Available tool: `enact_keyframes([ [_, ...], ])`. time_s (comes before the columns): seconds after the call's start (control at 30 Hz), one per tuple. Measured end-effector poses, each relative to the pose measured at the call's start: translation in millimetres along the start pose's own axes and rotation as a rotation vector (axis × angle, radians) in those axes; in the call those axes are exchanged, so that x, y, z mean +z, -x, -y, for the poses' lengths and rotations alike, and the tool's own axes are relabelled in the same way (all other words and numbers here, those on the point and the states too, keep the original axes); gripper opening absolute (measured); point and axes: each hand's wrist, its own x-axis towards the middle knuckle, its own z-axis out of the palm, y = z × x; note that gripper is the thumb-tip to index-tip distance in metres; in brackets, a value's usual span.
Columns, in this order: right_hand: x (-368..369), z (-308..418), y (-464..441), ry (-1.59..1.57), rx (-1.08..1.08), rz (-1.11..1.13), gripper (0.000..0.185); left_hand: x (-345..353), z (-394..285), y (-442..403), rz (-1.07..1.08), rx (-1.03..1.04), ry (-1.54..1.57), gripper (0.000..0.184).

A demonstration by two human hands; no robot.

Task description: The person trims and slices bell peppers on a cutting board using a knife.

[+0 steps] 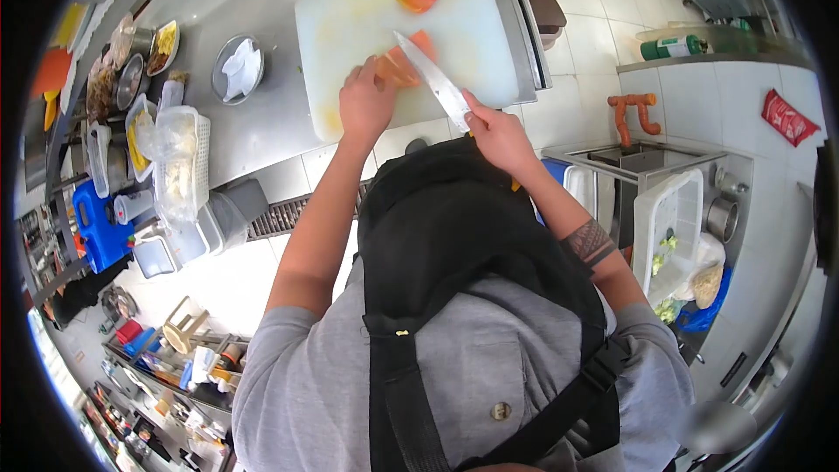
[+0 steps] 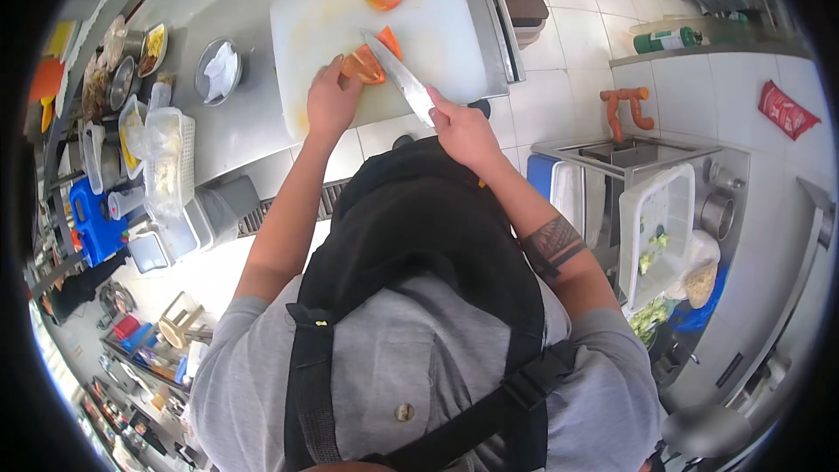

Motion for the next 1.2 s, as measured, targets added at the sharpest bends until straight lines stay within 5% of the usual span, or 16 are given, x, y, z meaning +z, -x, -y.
enact_keyframes([
  [0.07, 3.3, -6.2, -5.0, -0.061, 0.057, 0.020, 0.048, 11.2, 17.8, 1.8, -0.222, 0.252, -0.272, 0.050],
  [0.17, -9.1, 22.5, -1.9, -0.134, 0.251, 0.133, 0.048, 24.0, 35.0, 4.6, -0.291, 0.342, -0.260, 0.048],
  [0.37, -14.8, 29.2, -6.2, -0.163, 0.358, 0.197, 0.049, 29.1, 34.4, 8.0, -0.274, 0.292, -0.403, 0.067],
  [1.2, 16.4, 23.2, -9.5, -0.139, 0.162, 0.105, 0.049, 26.5, 42.1, 2.9, -0.162, 0.378, -0.475, 0.077],
])
